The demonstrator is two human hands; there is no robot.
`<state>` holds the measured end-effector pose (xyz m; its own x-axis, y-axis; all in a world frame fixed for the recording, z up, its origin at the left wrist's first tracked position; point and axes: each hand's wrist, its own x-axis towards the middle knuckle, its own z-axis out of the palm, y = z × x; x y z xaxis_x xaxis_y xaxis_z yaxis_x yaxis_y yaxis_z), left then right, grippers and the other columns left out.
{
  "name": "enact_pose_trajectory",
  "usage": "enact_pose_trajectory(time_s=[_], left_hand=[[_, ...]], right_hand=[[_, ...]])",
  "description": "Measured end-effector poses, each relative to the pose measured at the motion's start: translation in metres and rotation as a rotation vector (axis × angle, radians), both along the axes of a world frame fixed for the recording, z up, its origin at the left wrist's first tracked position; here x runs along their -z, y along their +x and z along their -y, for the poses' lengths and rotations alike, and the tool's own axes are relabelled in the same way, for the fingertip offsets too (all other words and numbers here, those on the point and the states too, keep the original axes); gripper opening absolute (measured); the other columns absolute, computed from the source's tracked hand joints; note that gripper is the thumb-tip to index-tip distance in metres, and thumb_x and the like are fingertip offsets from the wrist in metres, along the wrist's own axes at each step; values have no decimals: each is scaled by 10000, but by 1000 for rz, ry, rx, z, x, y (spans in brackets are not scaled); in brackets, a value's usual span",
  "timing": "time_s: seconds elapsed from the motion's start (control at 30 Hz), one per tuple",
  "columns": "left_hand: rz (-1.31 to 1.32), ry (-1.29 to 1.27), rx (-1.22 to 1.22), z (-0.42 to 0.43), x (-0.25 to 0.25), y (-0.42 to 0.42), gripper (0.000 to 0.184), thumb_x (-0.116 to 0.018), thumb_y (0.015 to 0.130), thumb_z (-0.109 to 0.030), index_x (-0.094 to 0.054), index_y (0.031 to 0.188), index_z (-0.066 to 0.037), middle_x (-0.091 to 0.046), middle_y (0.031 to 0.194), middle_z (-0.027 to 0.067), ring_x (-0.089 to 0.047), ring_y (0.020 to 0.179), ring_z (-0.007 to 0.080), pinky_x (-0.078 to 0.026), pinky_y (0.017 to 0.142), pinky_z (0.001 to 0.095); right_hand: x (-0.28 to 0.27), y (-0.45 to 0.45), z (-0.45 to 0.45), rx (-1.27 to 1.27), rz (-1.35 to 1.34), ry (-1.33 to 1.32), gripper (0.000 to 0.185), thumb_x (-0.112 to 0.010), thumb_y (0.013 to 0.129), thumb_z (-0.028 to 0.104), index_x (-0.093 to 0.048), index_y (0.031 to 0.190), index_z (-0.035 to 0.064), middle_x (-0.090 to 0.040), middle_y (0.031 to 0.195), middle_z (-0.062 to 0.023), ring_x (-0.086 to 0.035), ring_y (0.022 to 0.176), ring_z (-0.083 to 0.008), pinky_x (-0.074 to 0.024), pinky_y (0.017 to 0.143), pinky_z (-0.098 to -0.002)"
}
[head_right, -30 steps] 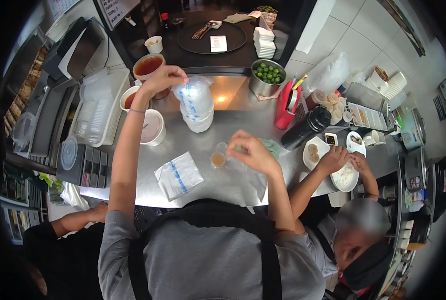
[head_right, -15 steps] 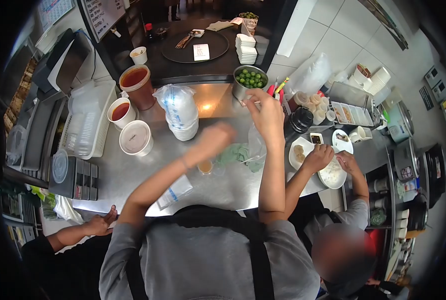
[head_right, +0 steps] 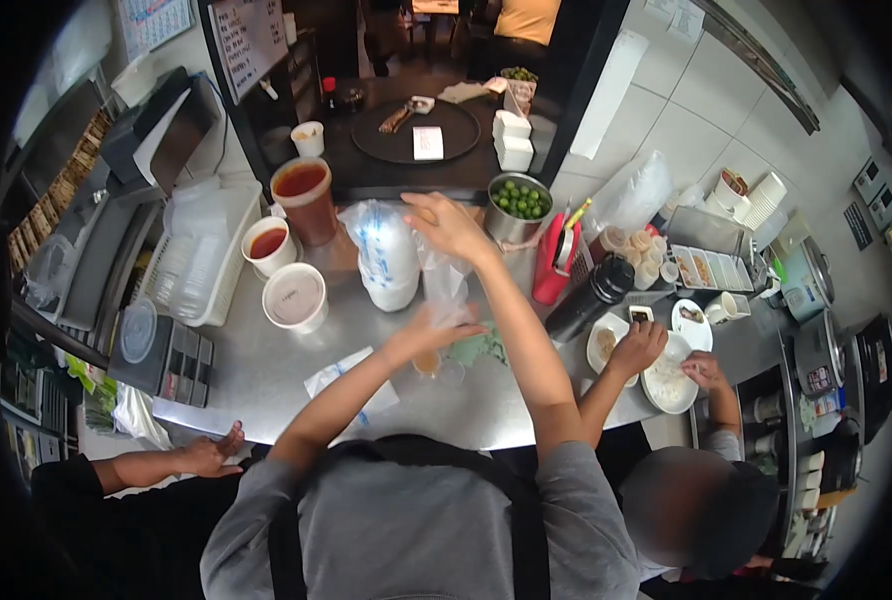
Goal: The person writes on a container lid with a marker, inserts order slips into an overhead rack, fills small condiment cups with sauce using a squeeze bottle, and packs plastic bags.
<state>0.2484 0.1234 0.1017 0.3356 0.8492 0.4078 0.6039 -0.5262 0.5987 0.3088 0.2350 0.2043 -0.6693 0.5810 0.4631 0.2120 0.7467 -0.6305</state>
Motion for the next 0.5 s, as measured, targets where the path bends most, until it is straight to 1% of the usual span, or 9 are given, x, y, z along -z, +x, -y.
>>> enact_pose_trajectory(time_s=[0.07, 0.1, 0.13, 0.2, 0.23, 0.3, 0.4, 0.47, 0.5], left_hand=[[258, 146, -272, 25, -49, -45, 209, -653, 826, -264, -608, 797, -63, -561, 666, 134, -607, 629, 238, -460, 571, 364], [368, 204, -436, 31, -80, -73, 158, -669, 802, -208, -631, 823, -57, -594, 706, 122, -602, 656, 258, -468, 605, 347], [400, 296, -663, 26, -102, -98, 157, -684, 777, -199, -652, 781, -45, -631, 856, 125, -603, 767, 256, -477, 690, 363], [76, 546, -726, 2, -121, -133, 128, -691, 749, -181, -655, 735, -58, -625, 1010, 115, -580, 917, 262, -458, 778, 380], [81, 541, -742, -11, -111, -148, 128, -691, 749, -181, -655, 735, -58, -625, 1010, 115, -580, 917, 262, -458, 778, 380], [70, 188, -419, -44, -85, -177, 96, -690, 734, -167, -652, 745, -80, -607, 1071, 99, -547, 985, 283, -436, 837, 395], [145, 266, -435, -49, -127, -172, 41, -685, 723, -46, -659, 755, -44, -605, 1058, 129, -563, 1020, 260, -427, 888, 351], [154, 563, -459, -57, -155, -171, 33, -669, 765, -56, -652, 775, -29, -628, 1048, 113, -600, 951, 211, -456, 828, 320], [363, 498, -380, -60, -170, -167, 48, -649, 792, -64, -621, 805, -26, -636, 1024, 113, -611, 925, 207, -471, 805, 320]], right_hand=[[9, -2, -21, 30, -27, -94, 384, -609, 853, 257, -594, 1159, 26, -658, 944, -171, -629, 942, -261, -487, 798, -344], [14, 1, -30, 85, -47, -79, 374, -615, 855, 262, -604, 1145, 25, -666, 953, -144, -627, 916, -214, -481, 784, -329], [9, 3, -32, 80, -47, -78, 374, -615, 855, 262, -604, 1145, 25, -666, 953, -144, -627, 916, -214, -481, 784, -329], [-1, 8, -29, 64, -93, -337, 364, -611, 860, 256, -607, 1138, 22, -670, 944, -111, -608, 874, -148, -474, 759, -294], [-8, 10, -27, 52, -90, -401, 342, -605, 863, 236, -611, 1119, 8, -676, 898, -76, -598, 834, -114, -467, 727, -264], [-22, 20, -22, 20, -53, -407, 327, -598, 867, 218, -612, 1116, 7, -678, 878, -66, -600, 819, -112, -467, 719, -261], [-19, 28, -34, -55, -76, -366, 292, -582, 876, 181, -616, 1105, 4, -682, 821, -36, -608, 779, -119, -471, 706, -260], [-18, 31, -38, -76, -18, -230, 292, -573, 880, 165, -614, 1121, 6, -689, 828, -49, -613, 779, -122, -470, 712, -249], [-19, 30, -35, -32, 93, -208, 363, -609, 863, 223, -600, 1157, 11, -684, 945, -104, -617, 850, -146, -480, 714, -263]])
